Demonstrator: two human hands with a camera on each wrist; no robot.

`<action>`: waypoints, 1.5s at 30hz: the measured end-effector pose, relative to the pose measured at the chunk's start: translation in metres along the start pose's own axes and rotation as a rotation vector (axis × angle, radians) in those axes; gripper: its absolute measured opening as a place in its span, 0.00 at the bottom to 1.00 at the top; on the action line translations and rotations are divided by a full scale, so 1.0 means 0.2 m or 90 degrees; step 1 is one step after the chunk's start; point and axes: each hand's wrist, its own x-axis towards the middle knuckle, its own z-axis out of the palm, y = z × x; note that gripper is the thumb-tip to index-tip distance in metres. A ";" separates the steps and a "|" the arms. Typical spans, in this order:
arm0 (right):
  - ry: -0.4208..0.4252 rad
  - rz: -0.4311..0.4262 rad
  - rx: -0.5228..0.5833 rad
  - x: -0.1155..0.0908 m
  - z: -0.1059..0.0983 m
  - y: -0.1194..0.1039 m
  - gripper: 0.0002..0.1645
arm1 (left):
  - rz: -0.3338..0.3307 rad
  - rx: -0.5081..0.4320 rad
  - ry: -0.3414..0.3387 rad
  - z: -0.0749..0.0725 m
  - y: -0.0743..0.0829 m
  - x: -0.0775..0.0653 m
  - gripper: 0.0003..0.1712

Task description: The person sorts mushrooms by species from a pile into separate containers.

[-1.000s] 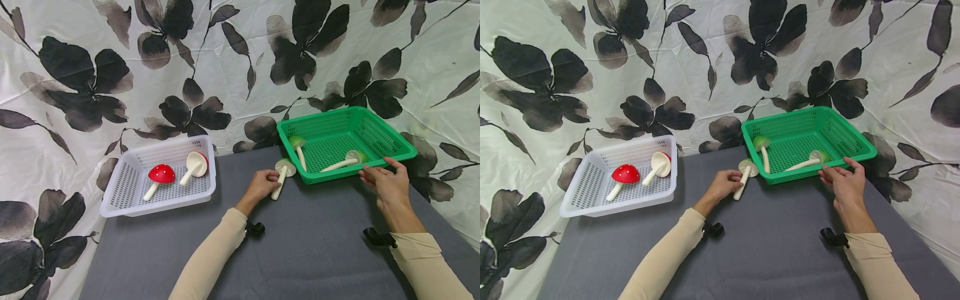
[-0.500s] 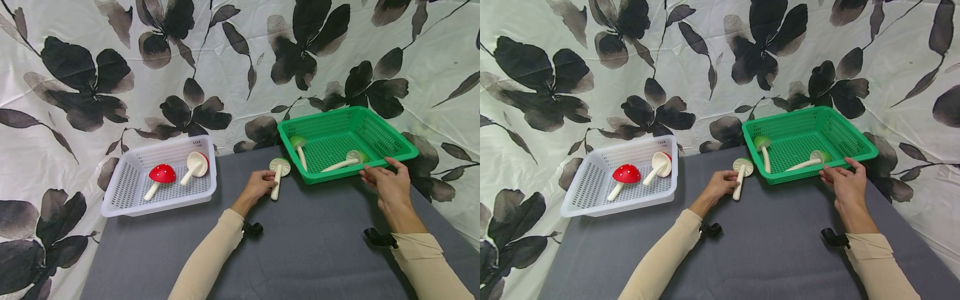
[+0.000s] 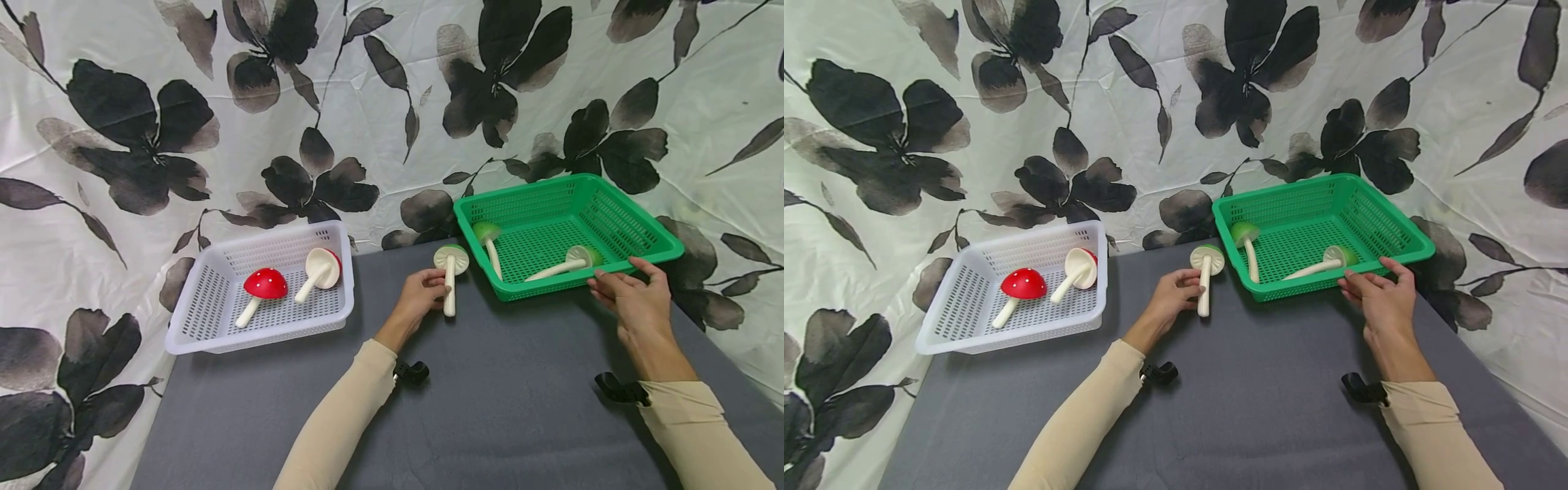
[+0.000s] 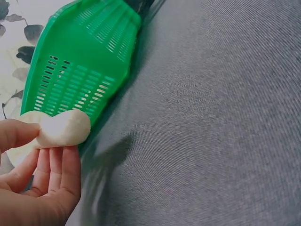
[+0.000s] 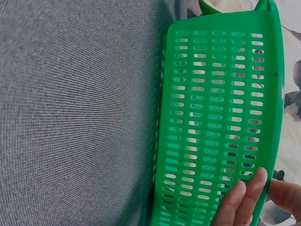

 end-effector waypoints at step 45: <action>0.022 -0.006 -0.002 0.01 0.00 0.01 0.47 | 0.073 -0.088 -0.019 0.18 0.27 0.05 0.20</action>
